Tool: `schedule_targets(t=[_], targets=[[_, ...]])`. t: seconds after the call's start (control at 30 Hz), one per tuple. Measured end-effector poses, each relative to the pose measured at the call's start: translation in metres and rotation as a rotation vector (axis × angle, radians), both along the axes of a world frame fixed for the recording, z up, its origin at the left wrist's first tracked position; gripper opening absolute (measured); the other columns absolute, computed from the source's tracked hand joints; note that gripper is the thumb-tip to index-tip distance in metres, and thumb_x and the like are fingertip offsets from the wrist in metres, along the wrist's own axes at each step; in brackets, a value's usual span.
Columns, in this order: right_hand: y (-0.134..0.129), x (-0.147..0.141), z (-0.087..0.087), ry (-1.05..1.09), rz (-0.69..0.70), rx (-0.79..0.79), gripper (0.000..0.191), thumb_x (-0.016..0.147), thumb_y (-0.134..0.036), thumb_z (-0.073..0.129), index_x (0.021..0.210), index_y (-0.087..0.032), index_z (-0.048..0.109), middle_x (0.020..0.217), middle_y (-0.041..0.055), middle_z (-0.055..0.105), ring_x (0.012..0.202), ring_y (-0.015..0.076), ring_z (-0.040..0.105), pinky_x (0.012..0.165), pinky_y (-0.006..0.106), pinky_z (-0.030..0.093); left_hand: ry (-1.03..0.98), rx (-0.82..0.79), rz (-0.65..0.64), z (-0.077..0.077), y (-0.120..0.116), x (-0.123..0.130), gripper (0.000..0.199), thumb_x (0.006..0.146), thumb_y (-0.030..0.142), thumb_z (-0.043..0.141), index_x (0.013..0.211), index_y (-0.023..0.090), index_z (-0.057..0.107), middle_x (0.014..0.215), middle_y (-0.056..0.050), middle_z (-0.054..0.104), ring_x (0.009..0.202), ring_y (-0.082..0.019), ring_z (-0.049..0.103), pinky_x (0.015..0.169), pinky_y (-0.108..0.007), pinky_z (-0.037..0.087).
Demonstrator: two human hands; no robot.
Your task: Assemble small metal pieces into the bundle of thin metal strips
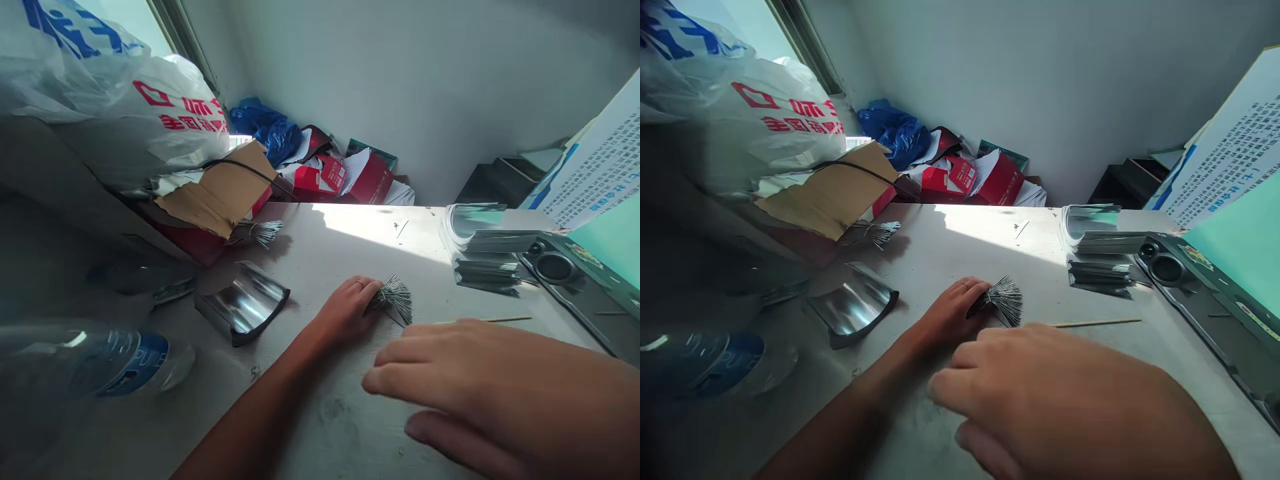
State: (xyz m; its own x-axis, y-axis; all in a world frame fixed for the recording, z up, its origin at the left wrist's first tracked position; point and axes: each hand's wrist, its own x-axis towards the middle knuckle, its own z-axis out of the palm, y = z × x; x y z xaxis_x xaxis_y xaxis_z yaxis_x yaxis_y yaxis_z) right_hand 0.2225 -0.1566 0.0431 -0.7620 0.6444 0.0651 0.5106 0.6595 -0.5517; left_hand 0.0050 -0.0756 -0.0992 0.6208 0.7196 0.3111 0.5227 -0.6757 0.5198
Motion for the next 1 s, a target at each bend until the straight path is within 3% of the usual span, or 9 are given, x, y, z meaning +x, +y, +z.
schedule_targets(t=[0.1, 0.2, 0.27, 0.33, 0.4, 0.5, 0.6, 0.7, 1.0], targets=[[0.034, -0.027, -0.009, -0.099, -0.096, -0.030, 0.022, 0.090, -0.028, 0.064, 0.112, -0.028, 0.070, 0.107, 0.0042, 0.072, 0.098, 0.0261, 0.067, 0.086, 0.038, 0.052, -0.023, 0.005, -0.042, -0.002, 0.004, -0.001, 0.035, 0.089, 0.021, 0.057, 0.124, 0.022, 0.055, 0.121, -0.009, 0.065, 0.114, -0.026, 0.059, 0.103, -0.042, 0.047], [0.061, -0.032, -0.042, -0.161, -0.105, -0.085, 0.016, 0.088, -0.020, 0.065, 0.103, -0.024, 0.070, 0.111, 0.0053, 0.069, 0.097, 0.0254, 0.065, 0.085, 0.039, 0.051, -0.017, -0.006, -0.058, -0.006, 0.009, -0.003, 0.023, 0.084, 0.017, 0.057, 0.107, 0.021, 0.060, 0.113, -0.008, 0.067, 0.108, -0.025, 0.060, 0.099, -0.040, 0.048], [0.068, -0.029, -0.071, -0.060, -0.156, -0.049, 0.010, 0.093, -0.021, 0.059, 0.096, -0.023, 0.068, 0.107, 0.0047, 0.066, 0.094, 0.0229, 0.063, 0.084, 0.038, 0.051, -0.012, -0.003, -0.051, -0.007, 0.011, -0.004, 0.022, 0.083, 0.015, 0.057, 0.103, 0.021, 0.059, 0.111, -0.008, 0.067, 0.106, -0.025, 0.061, 0.097, -0.040, 0.049], [0.067, -0.025, -0.099, 0.143, -0.261, 0.013, 0.016, 0.095, -0.018, 0.053, 0.104, -0.023, 0.065, 0.105, 0.0053, 0.063, 0.097, 0.0216, 0.061, 0.088, 0.038, 0.051, 0.000, -0.004, -0.044, -0.006, 0.011, -0.004, 0.029, 0.083, 0.014, 0.056, 0.111, 0.021, 0.058, 0.115, -0.008, 0.066, 0.108, -0.025, 0.060, 0.098, -0.040, 0.049], [0.064, -0.019, -0.123, 0.252, -0.373, 0.139, 0.026, 0.094, -0.020, 0.054, 0.119, -0.023, 0.061, 0.115, 0.0091, 0.059, 0.110, 0.0254, 0.056, 0.097, 0.043, 0.049, 0.020, -0.019, -0.043, -0.004, 0.010, -0.004, 0.038, 0.083, 0.013, 0.056, 0.120, 0.021, 0.055, 0.121, -0.009, 0.065, 0.113, -0.025, 0.059, 0.101, -0.040, 0.048], [0.066, -0.012, -0.144, 0.280, -0.381, 0.201, 0.036, 0.090, -0.026, 0.061, 0.126, -0.026, 0.057, 0.129, 0.0112, 0.055, 0.122, 0.0299, 0.051, 0.105, 0.049, 0.045, 0.036, -0.035, -0.045, -0.002, 0.008, -0.005, 0.049, 0.082, 0.012, 0.054, 0.130, 0.020, 0.050, 0.129, -0.010, 0.062, 0.118, -0.025, 0.057, 0.105, -0.041, 0.046], [0.074, -0.007, -0.151, 0.249, -0.346, 0.186, 0.044, 0.089, -0.033, 0.065, 0.130, -0.027, 0.053, 0.130, 0.0100, 0.058, 0.122, 0.0314, 0.051, 0.106, 0.052, 0.043, 0.050, -0.043, -0.056, -0.001, 0.008, -0.006, 0.055, 0.083, 0.013, 0.054, 0.137, 0.021, 0.044, 0.131, -0.011, 0.060, 0.119, -0.026, 0.056, 0.105, -0.042, 0.046], [0.078, -0.006, -0.153, 0.206, -0.337, 0.184, 0.047, 0.089, -0.036, 0.066, 0.133, -0.026, 0.052, 0.128, 0.0098, 0.060, 0.120, 0.0317, 0.052, 0.106, 0.053, 0.043, 0.075, -0.040, -0.069, 0.000, 0.009, -0.005, 0.047, 0.087, 0.017, 0.052, 0.134, 0.020, 0.046, 0.126, -0.011, 0.061, 0.115, -0.026, 0.056, 0.103, -0.042, 0.046], [0.076, -0.017, -0.155, 0.233, -0.370, 0.123, 0.039, 0.093, -0.033, 0.059, 0.130, -0.022, 0.054, 0.128, 0.0106, 0.056, 0.120, 0.0280, 0.051, 0.107, 0.046, 0.043, 0.212, 0.029, 0.013, 0.004, 0.005, 0.000, 0.031, 0.092, 0.018, 0.045, 0.123, 0.018, 0.049, 0.118, -0.012, 0.058, 0.106, -0.027, 0.052, 0.096, -0.042, 0.046]])
